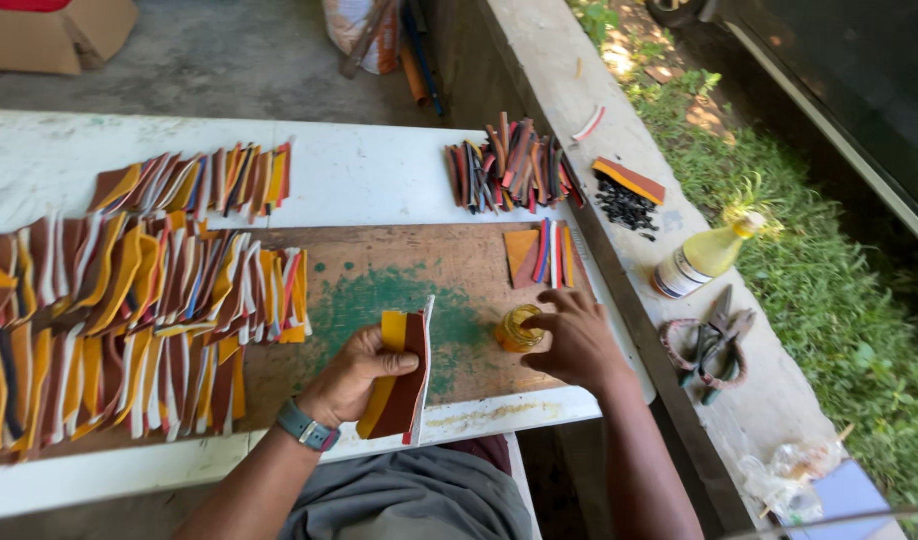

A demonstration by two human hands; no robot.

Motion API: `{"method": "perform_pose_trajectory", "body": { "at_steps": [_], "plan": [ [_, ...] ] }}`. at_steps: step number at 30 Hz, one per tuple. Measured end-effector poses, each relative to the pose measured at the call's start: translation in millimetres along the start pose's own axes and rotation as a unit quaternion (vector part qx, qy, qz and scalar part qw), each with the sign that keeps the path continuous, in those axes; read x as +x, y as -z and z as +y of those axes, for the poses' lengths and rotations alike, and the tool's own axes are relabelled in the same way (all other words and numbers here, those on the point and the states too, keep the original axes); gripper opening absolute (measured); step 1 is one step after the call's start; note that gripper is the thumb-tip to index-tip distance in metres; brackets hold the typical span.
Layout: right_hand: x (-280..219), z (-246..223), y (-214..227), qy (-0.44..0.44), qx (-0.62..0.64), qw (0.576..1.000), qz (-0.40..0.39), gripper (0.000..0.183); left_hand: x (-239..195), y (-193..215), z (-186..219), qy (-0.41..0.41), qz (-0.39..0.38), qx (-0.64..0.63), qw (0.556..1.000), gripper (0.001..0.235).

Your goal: The person repeatedly picks up small multicolored leather strips, dips a finger into a small jar of yellow glue, and rubs the glue along the edges of each strip. The person then places the treated strip onto a growing pile on the table. The process is repeated for multiple strips.

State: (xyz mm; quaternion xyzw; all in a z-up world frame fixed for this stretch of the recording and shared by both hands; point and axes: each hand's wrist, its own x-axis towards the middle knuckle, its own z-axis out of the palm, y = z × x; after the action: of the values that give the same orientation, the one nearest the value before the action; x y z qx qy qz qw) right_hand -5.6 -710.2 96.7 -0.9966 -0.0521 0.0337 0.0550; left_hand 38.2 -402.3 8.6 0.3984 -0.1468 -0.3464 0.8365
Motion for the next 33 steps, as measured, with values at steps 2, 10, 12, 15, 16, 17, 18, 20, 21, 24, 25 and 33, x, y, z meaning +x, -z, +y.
{"method": "perform_pose_trajectory", "body": {
  "at_steps": [2,10,12,15,16,17,18,20,21,24,25,33],
  "plan": [
    [-21.3,2.5,4.8,-0.011,0.036,0.998,0.051,0.059,-0.9,5.4,-8.1,0.013,0.011,-0.039,0.999,0.019],
    [-46.6,0.6,0.7,-0.006,0.060,0.995,0.079,0.052,-8.1,-3.0,-23.3,0.018,0.025,-0.085,0.996,0.024],
    [-50.9,-2.5,2.5,-0.009,0.064,0.996,0.064,0.052,-11.9,-9.4,-23.3,0.019,0.017,-0.097,0.995,0.027],
    [-66.4,-13.7,3.1,0.115,0.345,0.920,0.148,0.043,-14.1,-19.5,-21.3,0.026,0.013,-0.077,0.997,0.028],
    [-72.1,-20.8,-1.1,0.146,0.413,0.886,0.151,0.048,-15.2,-22.6,-21.5,0.033,0.015,-0.084,0.996,0.031],
    [-75.2,-30.7,-7.5,0.176,0.478,0.847,0.153,0.054,-16.2,-26.4,-22.5,0.040,0.017,-0.091,0.995,0.033],
    [-75.8,-39.6,-12.6,0.204,0.539,0.802,0.158,0.059,-16.2,-29.7,-21.7,0.048,0.016,-0.096,0.994,0.036],
    [-72.0,-53.1,-18.0,0.198,0.554,0.794,0.148,0.064,-18.4,-36.9,-19.1,0.053,0.020,-0.098,0.994,0.036],
    [-70.2,-58.4,-18.5,0.196,0.561,0.791,0.144,0.066,-19.3,-40.4,-17.3,0.055,0.022,-0.099,0.993,0.036],
    [-66.1,-68.1,-13.8,0.189,0.547,0.803,0.141,0.066,-23.2,-48.1,-12.3,0.052,0.004,-0.109,0.993,0.035],
    [-66.1,-69.5,-11.3,0.188,0.528,0.815,0.151,0.066,-23.5,-49.2,-10.7,0.047,0.000,-0.102,0.994,0.034],
    [-69.9,-75.1,-0.1,0.193,0.398,0.881,0.166,0.065,-23.6,-51.5,-6.4,0.030,-0.015,-0.022,0.999,0.030]
  ]
}}
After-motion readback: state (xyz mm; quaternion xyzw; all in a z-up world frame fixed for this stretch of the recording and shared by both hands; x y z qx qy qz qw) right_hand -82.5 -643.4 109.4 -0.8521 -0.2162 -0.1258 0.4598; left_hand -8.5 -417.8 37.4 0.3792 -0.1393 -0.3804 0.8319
